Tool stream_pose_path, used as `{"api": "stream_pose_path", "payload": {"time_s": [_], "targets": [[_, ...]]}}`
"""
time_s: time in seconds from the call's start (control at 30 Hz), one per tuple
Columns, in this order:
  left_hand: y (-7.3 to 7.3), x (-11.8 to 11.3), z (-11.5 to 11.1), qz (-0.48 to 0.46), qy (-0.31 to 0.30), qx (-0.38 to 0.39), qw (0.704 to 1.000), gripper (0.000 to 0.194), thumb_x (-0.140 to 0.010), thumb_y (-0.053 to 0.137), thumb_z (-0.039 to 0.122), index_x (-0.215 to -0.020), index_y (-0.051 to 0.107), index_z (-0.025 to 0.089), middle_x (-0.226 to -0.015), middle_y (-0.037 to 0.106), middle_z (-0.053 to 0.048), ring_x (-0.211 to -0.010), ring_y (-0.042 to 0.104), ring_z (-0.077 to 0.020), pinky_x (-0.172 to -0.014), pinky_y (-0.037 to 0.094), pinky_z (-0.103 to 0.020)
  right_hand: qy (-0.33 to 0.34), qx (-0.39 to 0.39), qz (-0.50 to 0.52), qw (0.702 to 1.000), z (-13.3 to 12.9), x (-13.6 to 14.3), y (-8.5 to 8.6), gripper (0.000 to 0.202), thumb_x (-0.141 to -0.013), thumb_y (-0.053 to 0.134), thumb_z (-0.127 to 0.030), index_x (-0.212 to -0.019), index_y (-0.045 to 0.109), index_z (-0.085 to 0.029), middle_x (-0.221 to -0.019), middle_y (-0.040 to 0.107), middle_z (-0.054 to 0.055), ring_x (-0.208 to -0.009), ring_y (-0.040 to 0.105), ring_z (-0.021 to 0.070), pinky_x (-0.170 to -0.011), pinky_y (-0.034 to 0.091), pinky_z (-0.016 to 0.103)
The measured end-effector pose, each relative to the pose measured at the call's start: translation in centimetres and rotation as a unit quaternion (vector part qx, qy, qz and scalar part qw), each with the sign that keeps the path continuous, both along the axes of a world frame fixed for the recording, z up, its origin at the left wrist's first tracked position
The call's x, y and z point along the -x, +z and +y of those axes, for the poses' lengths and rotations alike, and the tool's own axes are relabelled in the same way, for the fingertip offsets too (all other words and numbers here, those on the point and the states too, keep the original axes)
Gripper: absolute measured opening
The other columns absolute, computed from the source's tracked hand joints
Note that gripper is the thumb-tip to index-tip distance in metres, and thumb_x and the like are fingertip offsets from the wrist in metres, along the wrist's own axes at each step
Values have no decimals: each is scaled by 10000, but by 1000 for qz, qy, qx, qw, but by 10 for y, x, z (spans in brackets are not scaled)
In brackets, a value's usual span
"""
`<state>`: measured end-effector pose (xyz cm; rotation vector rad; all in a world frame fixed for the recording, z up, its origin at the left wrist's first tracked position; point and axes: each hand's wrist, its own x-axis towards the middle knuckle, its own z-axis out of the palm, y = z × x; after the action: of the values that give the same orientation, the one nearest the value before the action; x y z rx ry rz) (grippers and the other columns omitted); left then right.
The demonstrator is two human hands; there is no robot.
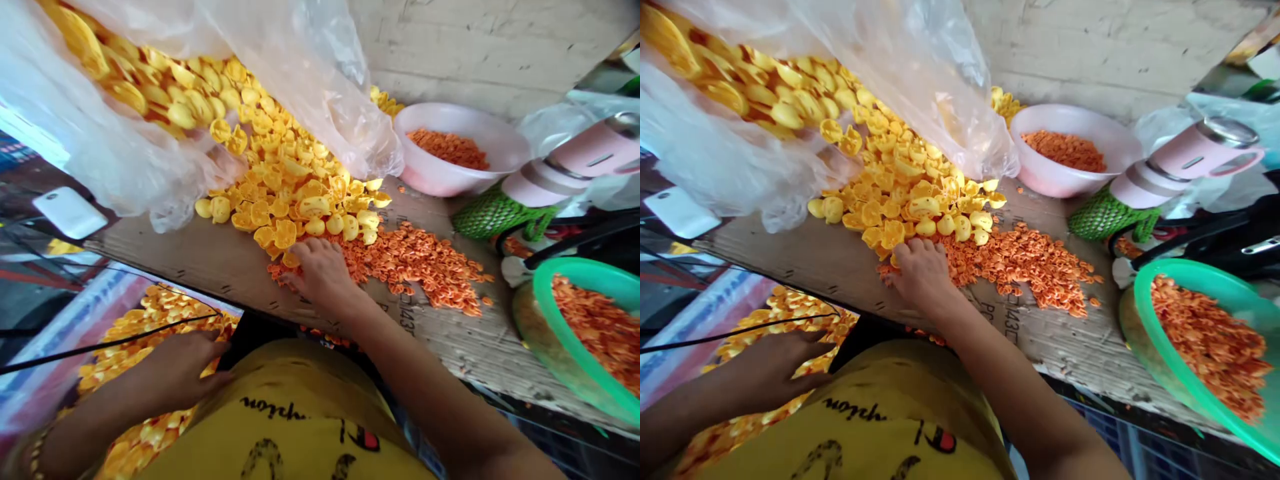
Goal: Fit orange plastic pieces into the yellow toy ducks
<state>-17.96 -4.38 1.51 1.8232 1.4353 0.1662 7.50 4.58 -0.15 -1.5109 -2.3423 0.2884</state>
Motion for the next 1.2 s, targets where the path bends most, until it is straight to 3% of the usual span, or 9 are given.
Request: {"api": "stream_pose_path", "payload": {"time_s": [0.17, 0.3, 0.4, 0.47, 0.57, 0.67, 0.8, 1.07, 1.2], "targets": [[0, -46, 19, -94, 45, -84, 991, 180, -790, 630, 351, -905, 751, 284, -835, 738, -28, -720, 647, -210, -677, 466, -271, -6, 69, 103, 992, 31, -8, -12, 193, -807, 643, -330, -875, 628, -150, -806, 614, 44, -732, 538, 154, -680, 389, 282], [7, -89, 51, -161, 63, -283, 943, 492, -750, 701, 294, -1233, 626, 235, -1249, 630, -99, -1144, 562, -279, -1026, 373, -374, -93, 166, 290, 938, 27, -48, 13, 227, -821, 602, -377, -839, 571, -153, -565, 446, -64, -490, 356, 66, -468, 264, 205], [10, -117, 74, -199, -18, -330, 922, 665, -700, 748, 267, -1332, 546, 222, -1420, 483, -122, -1344, 368, -325, -1133, 219, -443, -41, 185, 344, 920, 4, -58, 36, 246, -779, 652, -363, -891, 574, -159, -645, 538, -33, -542, 449, 77, -490, 334, 208], [10, -127, 84, -202, -36, -303, 930, 566, -740, 704, 233, -1293, 588, 221, -1337, 562, -124, -1258, 472, -316, -1097, 286, -448, -16, 197, 386, 901, -13, -60, 41, 311, -779, 651, -375, -993, 572, -163, -721, 601, -5, -613, 535, 104, -550, 416, 230], [8, -129, 90, -245, 68, -240, 937, 407, -724, 720, 222, -1130, 703, 215, -1112, 693, -91, -1028, 615, -264, -985, 418, -392, -108, 144, 423, 888, -35, -69, 22, 271, -803, 621, -367, -981, 587, -166, -740, 633, 12, -647, 586, 131, -606, 468, 267], [5, -122, 87, -344, 188, -116, 913, 309, -610, 815, 243, -910, 766, 190, -914, 733, -49, -856, 645, -216, -845, 496, -324, -170, 76, 315, 931, -53, -72, -14, 153, -815, 608, -304, -774, 634, -159, -720, 640, 43, -687, 591, 164, -661, 468, 301], [0, -119, 77, -376, 266, 7, 887, 296, -555, 852, 271, -813, 764, 155, -787, 722, -32, -702, 626, -150, -700, 509, -261, -160, 38, 100, 981, -67, -56, -45, 145, -812, 630, -290, -797, 677, -154, -828, 652, 100, -830, 577, 228, -774, 426, 359], [-11, -134, 58, -460, 283, 250, 804, 279, -590, 825, 228, -788, 689, 86, -713, 690, -68, -559, 616, -114, -540, 490, -209, -146, 19, 52, 988, -61, -67, -48, 97, -833, 555, -197, -801, 636, -153, -808, 652, 85, -808, 563, 217, -771, 397, 331], [-13, -138, 58, -506, 291, 262, 769, 305, -620, 777, 129, -885, 626, 118, -747, 682, -41, -597, 639, -117, -555, 507, -206, -157, 32, 61, 985, -58, -69, -48, 163, -877, 541, -267, -860, 659, -155, -838, 668, 85, -811, 583, 214, -771, 405, 325]]}}
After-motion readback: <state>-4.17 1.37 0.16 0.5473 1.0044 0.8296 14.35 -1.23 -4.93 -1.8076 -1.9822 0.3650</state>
